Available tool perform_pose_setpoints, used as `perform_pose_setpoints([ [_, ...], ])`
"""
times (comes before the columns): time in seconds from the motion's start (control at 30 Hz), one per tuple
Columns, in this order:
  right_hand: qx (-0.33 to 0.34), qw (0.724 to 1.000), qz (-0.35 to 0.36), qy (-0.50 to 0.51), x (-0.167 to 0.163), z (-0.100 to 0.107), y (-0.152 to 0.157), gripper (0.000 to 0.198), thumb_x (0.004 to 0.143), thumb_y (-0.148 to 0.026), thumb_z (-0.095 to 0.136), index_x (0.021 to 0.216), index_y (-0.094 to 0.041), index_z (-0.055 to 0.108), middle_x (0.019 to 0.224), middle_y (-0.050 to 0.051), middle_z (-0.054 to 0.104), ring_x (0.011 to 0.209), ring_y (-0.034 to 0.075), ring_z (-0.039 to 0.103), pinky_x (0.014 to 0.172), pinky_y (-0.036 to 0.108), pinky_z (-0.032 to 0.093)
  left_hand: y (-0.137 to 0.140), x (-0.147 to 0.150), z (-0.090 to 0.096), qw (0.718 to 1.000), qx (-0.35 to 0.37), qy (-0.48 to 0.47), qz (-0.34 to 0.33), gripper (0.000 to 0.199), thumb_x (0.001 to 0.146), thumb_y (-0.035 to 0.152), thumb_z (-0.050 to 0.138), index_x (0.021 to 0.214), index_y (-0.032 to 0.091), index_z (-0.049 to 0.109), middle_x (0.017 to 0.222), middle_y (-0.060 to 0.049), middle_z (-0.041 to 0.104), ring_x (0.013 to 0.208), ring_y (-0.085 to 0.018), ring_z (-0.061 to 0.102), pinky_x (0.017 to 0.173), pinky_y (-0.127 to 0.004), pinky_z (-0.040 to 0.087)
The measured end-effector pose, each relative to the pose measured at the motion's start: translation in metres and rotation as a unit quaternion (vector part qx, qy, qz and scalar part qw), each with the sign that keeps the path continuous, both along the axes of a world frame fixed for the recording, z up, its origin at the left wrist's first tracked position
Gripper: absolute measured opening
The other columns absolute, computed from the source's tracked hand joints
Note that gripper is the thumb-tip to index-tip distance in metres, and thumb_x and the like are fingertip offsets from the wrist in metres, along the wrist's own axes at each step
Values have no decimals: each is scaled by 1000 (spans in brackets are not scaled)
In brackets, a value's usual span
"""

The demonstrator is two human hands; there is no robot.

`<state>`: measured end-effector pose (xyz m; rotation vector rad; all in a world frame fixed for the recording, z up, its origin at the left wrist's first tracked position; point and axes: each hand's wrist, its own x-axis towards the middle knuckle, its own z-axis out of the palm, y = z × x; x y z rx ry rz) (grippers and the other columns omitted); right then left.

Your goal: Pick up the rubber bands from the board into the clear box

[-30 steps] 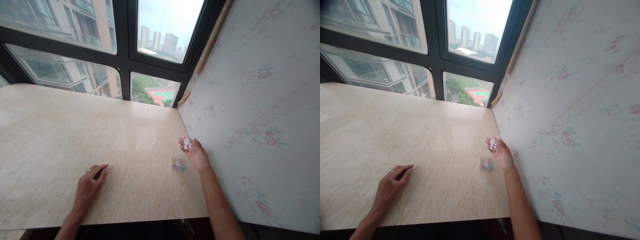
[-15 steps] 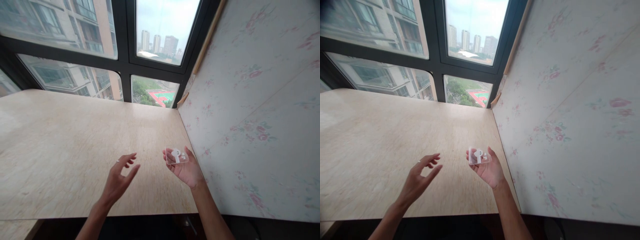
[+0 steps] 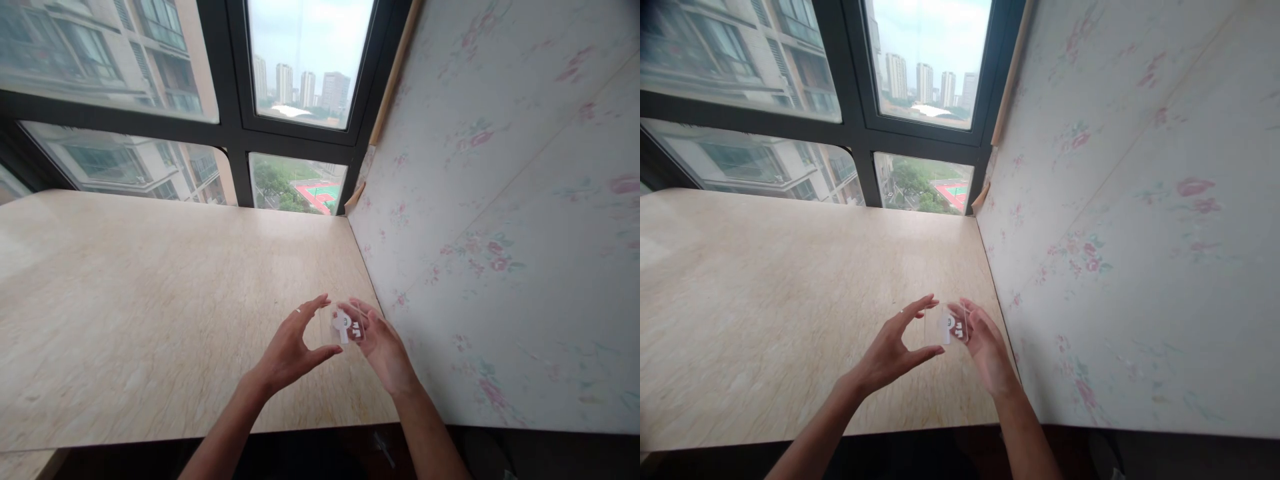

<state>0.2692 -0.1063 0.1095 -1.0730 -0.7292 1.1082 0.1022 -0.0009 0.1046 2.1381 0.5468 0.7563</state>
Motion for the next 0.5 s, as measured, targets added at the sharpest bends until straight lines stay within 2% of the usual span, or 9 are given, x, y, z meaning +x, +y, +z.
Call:
perform_pose_setpoints([
  [0.03,14,996,-40,-79,6,-1,-5,50,88,-48,52,133,-26,46,141,9,45,128,26,43,105,48,34,1,4,-2,1000,0,11,1,77,74,46,70,140,29,32,136,-9,50,120,-27,51,100,-47,43],
  [0.1,8,966,-80,-246,19,-5,-15,64,84,-43,61,141,-33,34,151,4,30,135,25,33,109,48,29,3,13,-8,999,5,35,-3,77,74,47,69,140,29,32,138,-9,49,122,-27,49,101,-47,41],
  [0.17,-30,922,-69,-380,31,-10,-22,76,81,-41,65,145,-36,24,154,1,21,138,25,25,112,49,23,6,24,-16,998,13,56,-9,76,74,47,69,139,27,34,139,-9,47,124,-28,47,102,-48,40],
  [0.23,-62,885,-37,-460,40,-20,-25,81,81,-40,66,147,-36,19,155,1,19,140,25,20,114,49,17,9,35,-27,997,19,76,-19,75,73,47,69,138,26,37,138,-10,48,124,-29,47,101,-49,39],
  [0.33,-79,859,5,-505,51,-40,-22,80,82,-38,63,148,-35,17,154,2,21,141,22,18,115,47,15,12,48,-43,994,24,99,-32,76,71,46,71,137,25,39,137,-11,50,123,-30,48,100,-50,40],
  [0.5,-93,869,18,-486,63,-64,-10,70,84,-33,60,146,-34,26,150,4,32,138,21,28,114,47,20,18,58,-59,993,28,111,-36,74,71,45,71,135,24,40,137,-12,50,124,-29,48,101,-48,39],
])
